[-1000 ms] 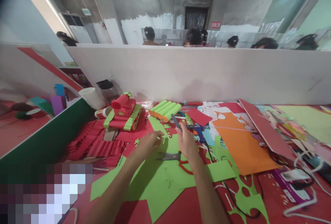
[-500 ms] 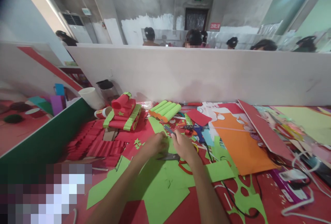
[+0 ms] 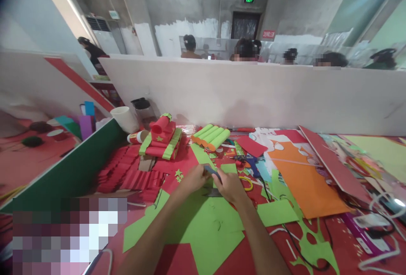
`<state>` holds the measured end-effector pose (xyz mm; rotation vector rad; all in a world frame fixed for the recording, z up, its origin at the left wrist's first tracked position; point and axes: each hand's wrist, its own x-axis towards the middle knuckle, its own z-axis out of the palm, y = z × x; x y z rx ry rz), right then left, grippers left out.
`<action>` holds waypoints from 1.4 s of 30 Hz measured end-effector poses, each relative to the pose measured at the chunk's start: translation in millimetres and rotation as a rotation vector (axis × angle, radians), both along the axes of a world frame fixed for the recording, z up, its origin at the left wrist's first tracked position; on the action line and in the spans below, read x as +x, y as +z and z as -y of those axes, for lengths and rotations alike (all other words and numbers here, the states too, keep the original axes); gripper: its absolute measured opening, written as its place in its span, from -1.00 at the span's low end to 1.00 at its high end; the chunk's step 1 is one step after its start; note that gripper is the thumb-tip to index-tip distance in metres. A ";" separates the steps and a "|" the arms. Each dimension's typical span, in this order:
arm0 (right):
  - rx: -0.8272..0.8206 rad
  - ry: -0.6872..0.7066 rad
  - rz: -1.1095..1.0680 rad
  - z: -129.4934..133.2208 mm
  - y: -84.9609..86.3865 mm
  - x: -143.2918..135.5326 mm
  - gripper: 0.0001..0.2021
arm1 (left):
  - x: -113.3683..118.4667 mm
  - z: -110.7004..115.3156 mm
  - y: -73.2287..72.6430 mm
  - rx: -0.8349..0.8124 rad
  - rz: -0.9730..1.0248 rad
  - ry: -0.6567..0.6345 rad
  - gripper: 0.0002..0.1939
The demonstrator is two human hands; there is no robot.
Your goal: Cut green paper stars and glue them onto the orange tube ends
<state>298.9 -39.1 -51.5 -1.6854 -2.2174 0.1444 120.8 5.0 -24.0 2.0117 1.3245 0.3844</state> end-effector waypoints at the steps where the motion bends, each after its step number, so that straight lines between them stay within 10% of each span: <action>1: 0.005 -0.004 0.020 0.3 -0.9 -0.5 -0.65 | -1.4 0.1 -1.0 0.002 -0.003 -0.014 -0.85; 24: 0.017 -0.329 0.399 12.3 1.4 -12.2 -0.61 | -3.3 -1.9 -10.4 0.043 -0.075 -0.060 -0.78; 42: -0.089 -0.345 0.541 -13.5 49.1 102.0 -0.59 | -19.1 6.4 4.5 0.056 -0.180 -0.058 -0.72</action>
